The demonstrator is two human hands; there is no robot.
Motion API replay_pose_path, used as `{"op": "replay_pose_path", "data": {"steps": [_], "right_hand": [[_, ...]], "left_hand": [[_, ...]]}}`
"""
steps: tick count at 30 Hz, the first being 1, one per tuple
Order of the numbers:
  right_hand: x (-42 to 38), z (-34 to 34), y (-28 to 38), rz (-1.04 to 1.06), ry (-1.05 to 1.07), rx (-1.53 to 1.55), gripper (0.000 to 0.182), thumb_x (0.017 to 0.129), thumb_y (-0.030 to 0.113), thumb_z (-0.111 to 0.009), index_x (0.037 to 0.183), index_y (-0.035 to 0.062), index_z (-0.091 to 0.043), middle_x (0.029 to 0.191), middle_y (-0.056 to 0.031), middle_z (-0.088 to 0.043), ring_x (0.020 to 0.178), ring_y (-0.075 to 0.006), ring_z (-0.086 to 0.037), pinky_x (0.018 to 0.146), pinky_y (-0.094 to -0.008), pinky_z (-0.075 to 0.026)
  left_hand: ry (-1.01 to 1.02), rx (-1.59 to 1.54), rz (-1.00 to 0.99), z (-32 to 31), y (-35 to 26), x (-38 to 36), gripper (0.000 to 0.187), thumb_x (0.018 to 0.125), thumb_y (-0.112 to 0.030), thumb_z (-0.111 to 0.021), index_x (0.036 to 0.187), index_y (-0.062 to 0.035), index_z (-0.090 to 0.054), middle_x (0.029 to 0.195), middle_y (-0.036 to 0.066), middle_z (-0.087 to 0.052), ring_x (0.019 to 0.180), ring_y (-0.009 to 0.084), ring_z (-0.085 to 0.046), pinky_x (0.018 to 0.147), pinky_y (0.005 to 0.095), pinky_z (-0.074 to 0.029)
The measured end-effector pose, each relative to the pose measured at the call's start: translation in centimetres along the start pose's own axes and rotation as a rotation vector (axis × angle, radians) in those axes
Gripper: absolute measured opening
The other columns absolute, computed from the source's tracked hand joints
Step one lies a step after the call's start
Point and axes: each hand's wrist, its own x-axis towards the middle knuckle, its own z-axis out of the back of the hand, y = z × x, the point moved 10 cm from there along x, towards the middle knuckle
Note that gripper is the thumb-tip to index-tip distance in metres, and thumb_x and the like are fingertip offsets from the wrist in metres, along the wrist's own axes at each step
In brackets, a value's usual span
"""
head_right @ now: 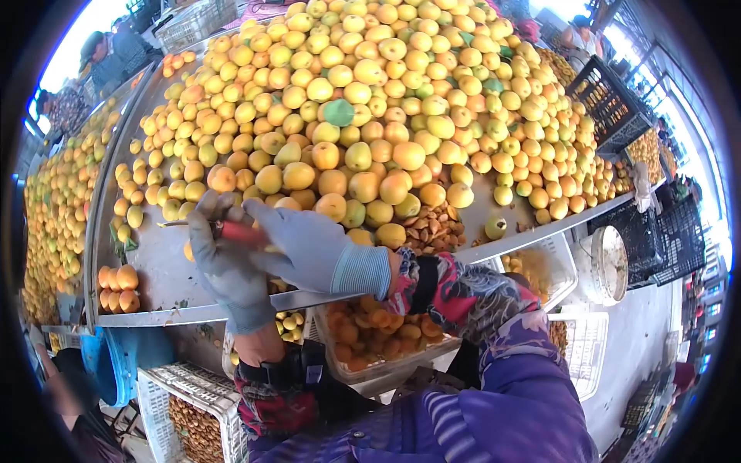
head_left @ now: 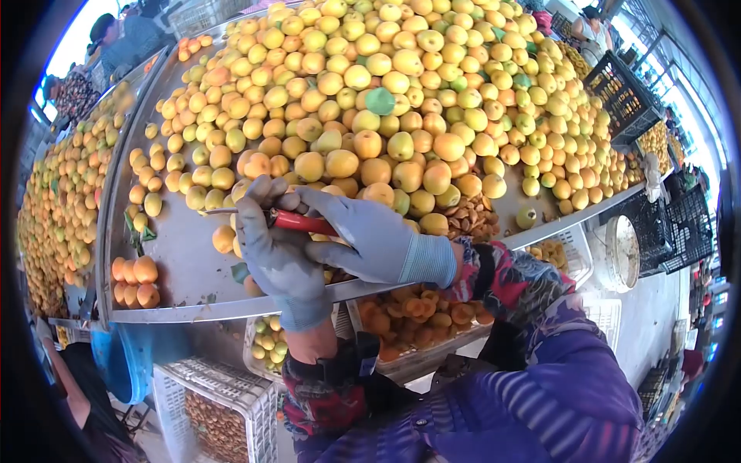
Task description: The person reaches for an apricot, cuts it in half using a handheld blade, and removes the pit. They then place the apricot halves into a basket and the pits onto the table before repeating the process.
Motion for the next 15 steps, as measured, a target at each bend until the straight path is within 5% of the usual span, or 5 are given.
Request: {"op": "replay_pose_path", "data": {"steps": [2,5,8,11,15], "right_hand": [[-1.0,0.6,-1.1,-0.062,-0.012,0.094,0.056,0.087,0.030,-0.056,0.129,-0.0007,-0.035,0.088,-0.0214,-0.061,0.076,-0.0389,-0.061,0.064,-0.0470,-0.047],[-2.6,2.6,-2.2,-0.189,-0.024,0.188,0.045,0.090,0.024,-0.055,0.129,0.0059,-0.042,0.075,-0.0141,-0.061,0.066,-0.0281,-0.062,0.057,-0.0356,-0.046],[-4.3,5.0,-3.3,-0.141,-0.118,0.157,0.034,0.089,0.027,-0.054,0.112,0.0022,-0.050,0.076,-0.0188,-0.061,0.069,-0.0354,-0.062,0.057,-0.0406,-0.047],[-8.6,9.2,-7.4,-0.429,-0.316,0.634,0.022,0.091,0.022,-0.053,0.098,0.0016,-0.057,0.067,-0.0066,-0.060,0.059,-0.0145,-0.059,0.055,-0.0287,-0.046],[-17.1,16.1,-12.1,-0.609,-0.783,0.766,0.023,0.092,0.023,-0.053,0.100,0.0021,-0.061,0.064,-0.0025,-0.058,0.048,-0.0063,-0.047,0.044,-0.0189,-0.036]], "left_hand": [[-0.001,0.134,-0.016,-0.8,0.6,-0.7,0.041,0.100,-0.034,-0.038,0.111,0.0022,-0.054,0.101,0.008,-0.057,0.087,0.0138,-0.054,0.081,0.0308,-0.046],[0.122,0.237,-0.060,-3.3,1.3,-1.8,0.038,0.099,-0.031,-0.042,0.112,0.0025,-0.055,0.108,0.010,-0.057,0.092,0.0154,-0.055,0.085,0.0294,-0.045],[0.127,0.295,-0.010,-4.9,2.5,-2.7,0.033,0.097,-0.026,-0.048,0.111,0.0029,-0.055,0.106,0.008,-0.057,0.093,0.0139,-0.054,0.086,0.0277,-0.044],[0.215,0.416,-0.052,-6.6,4.0,-3.5,0.030,0.094,-0.018,-0.054,0.114,0.0038,-0.055,0.106,0.007,-0.058,0.094,0.0110,-0.053,0.086,0.0249,-0.042],[0.488,0.636,-0.111,-11.9,7.0,-4.5,0.033,0.087,-0.012,-0.062,0.118,-0.0001,-0.056,0.109,0.006,-0.057,0.090,0.0111,-0.054,0.081,0.0250,-0.046]]}}
